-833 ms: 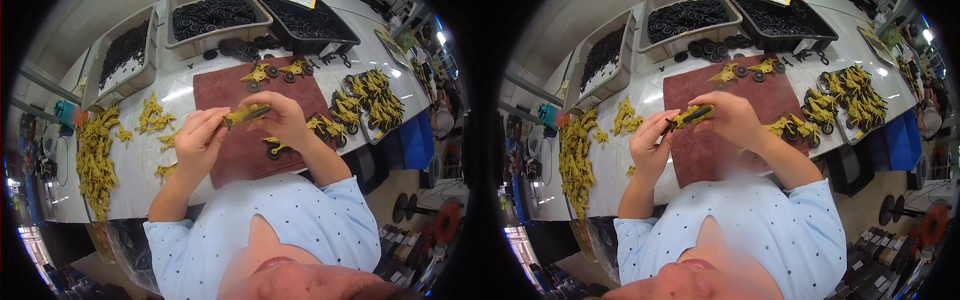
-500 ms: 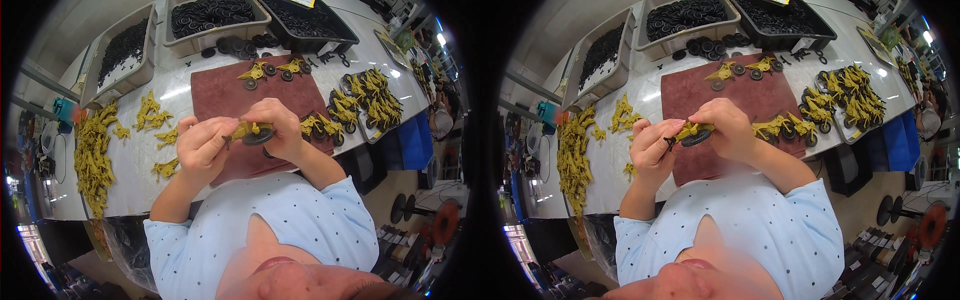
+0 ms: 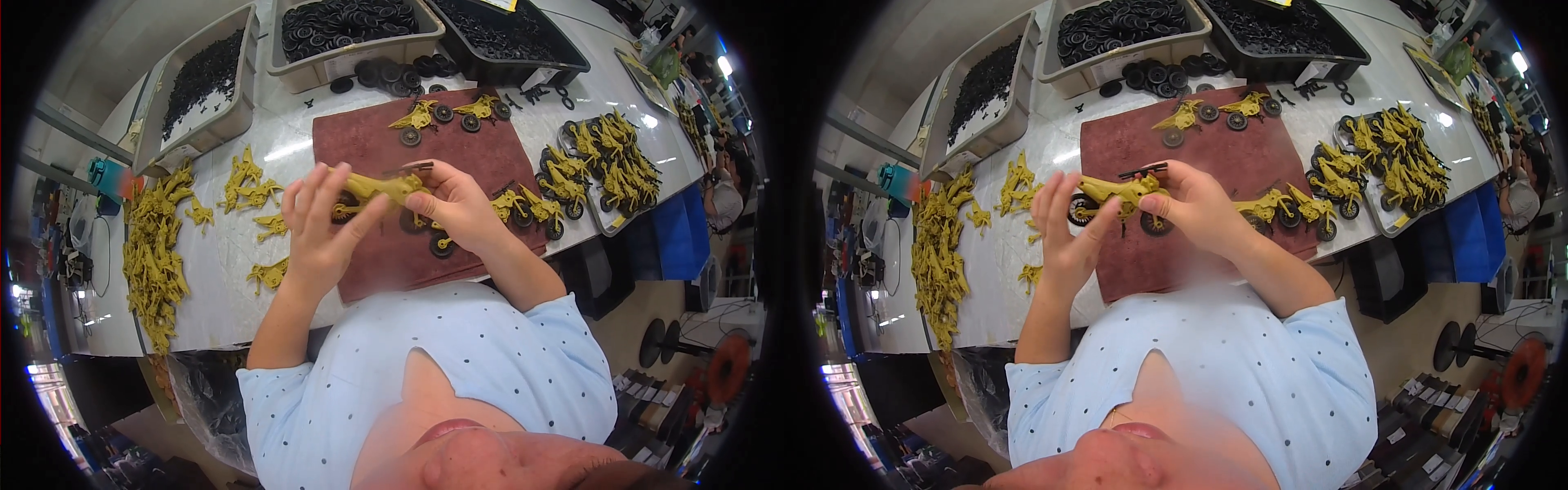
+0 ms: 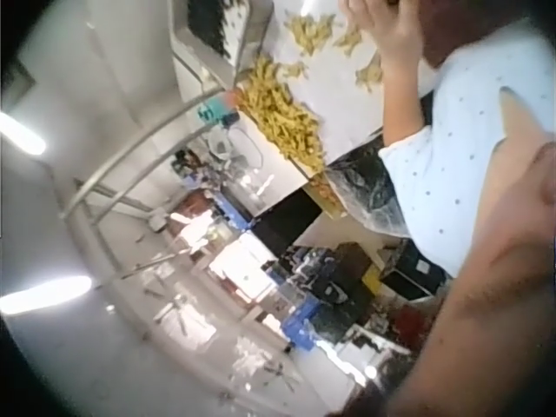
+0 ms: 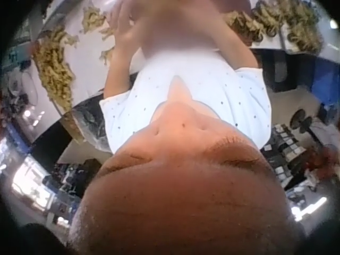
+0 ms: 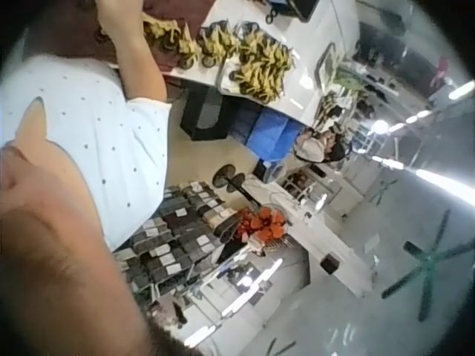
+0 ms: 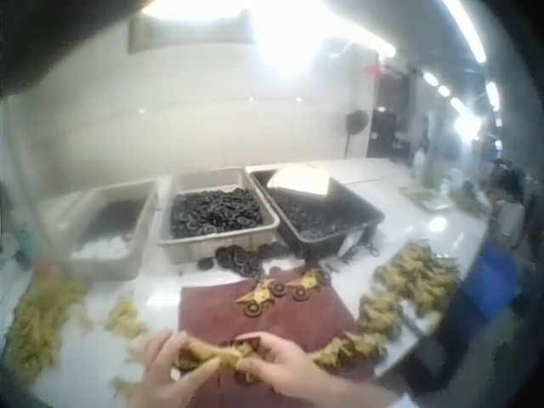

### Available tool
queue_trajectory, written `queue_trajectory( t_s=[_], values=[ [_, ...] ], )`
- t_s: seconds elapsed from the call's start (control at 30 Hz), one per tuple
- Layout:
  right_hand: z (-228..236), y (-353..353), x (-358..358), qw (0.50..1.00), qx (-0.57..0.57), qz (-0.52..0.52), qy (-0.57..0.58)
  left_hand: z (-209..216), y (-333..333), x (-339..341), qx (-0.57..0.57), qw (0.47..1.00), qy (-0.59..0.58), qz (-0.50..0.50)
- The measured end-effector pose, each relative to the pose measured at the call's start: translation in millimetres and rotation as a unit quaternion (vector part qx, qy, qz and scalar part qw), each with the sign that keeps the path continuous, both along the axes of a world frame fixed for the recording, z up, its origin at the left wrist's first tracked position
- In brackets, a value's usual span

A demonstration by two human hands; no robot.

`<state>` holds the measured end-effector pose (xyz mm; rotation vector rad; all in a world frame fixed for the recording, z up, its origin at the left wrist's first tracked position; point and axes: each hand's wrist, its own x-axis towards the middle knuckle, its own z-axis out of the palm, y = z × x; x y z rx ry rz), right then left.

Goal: The person assembles a toy motorcycle by attaching black toy motorcycle wheels to a yellow toy motorcycle frame by hand.

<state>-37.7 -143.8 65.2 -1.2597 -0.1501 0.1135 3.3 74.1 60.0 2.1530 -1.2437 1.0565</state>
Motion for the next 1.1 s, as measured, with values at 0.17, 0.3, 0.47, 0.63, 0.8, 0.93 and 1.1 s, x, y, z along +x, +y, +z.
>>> queue_trajectory(
  t_s=[0.17,0.3,0.47,0.63,0.8,0.93,1.1],
  values=[
    [-3,-1,-7,0.99,-0.129,-0.019,-0.046,-15,3,-7,-0.272,0.811,0.483,-0.188],
    [-9,-1,-11,0.966,-0.233,-0.034,-0.103,-17,0,-17,-0.269,0.726,0.603,-0.192],
    [-15,0,-13,0.938,-0.275,-0.088,-0.192,-24,-16,-26,-0.305,0.763,0.547,-0.161],
    [-24,-2,-19,0.931,-0.297,-0.105,-0.184,-37,-19,-28,-0.297,0.76,0.563,-0.129],
    [-18,-27,-17,0.933,-0.347,-0.047,-0.086,-30,-20,-26,-0.239,0.722,0.64,-0.114],
    [-8,-51,-27,0.871,-0.49,-0.031,0.003,-49,15,-8,-0.096,0.864,0.492,0.04],
    [-16,-61,-37,0.767,-0.635,-0.063,-0.072,-42,82,21,0.128,0.901,0.318,0.266]
  ],
)
